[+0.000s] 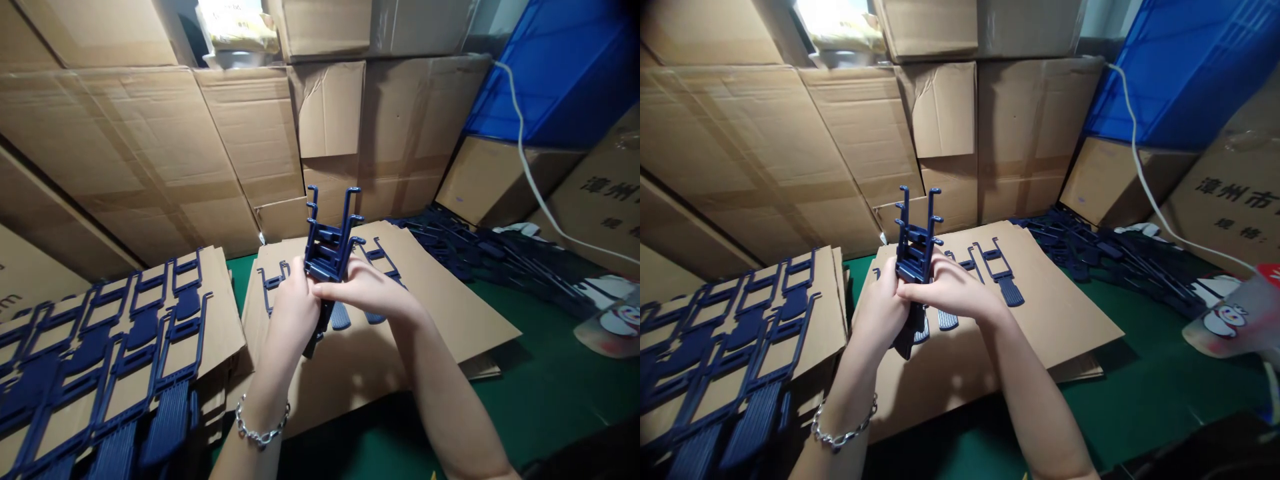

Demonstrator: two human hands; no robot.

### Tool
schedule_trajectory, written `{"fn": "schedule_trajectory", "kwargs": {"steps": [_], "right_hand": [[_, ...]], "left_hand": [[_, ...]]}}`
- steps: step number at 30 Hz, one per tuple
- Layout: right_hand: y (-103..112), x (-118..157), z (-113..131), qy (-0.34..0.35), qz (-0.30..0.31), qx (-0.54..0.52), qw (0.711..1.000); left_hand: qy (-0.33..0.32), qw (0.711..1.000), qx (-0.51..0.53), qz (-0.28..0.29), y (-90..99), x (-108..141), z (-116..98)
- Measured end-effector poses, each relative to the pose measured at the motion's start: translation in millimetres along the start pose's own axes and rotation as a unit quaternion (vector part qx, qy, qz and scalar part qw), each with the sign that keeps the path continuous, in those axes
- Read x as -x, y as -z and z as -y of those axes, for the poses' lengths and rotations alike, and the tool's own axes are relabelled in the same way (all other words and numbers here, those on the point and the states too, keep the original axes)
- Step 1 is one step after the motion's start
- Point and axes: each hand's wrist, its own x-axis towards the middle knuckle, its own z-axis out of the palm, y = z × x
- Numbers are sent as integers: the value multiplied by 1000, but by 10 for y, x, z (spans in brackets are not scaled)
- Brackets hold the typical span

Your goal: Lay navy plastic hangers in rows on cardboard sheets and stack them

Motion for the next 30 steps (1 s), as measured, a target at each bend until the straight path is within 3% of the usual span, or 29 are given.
{"fn": "schedule_trajectory", "kwargs": {"steps": [5,7,11,18,20,23,26,30], "right_hand": [[132,6,-82,7,60,-142,988],[160,-11,-121,-3,53,-177,983],[167,-27,-175,-31,28,-140,989],[158,-30,-172,-33,36,-214,976],[203,-35,-189,-50,1,-247,968],[361,-13,-254,-76,-102,-235,964],[622,92,-338,-105,-187,-174,961],[991,343,-400,-146,-244,-136,949]], "left_hand": [[-51,985,165,19,-45,-49,37],[-58,976,208,6,-45,-63,52],[-35,981,181,-61,-8,-73,77],[-54,985,160,-41,23,-117,122],[-28,990,137,-29,28,-127,144],[3,998,61,-31,44,-131,168],[4,999,25,-40,63,-125,166],[4,1000,21,-22,72,-116,165]]}}
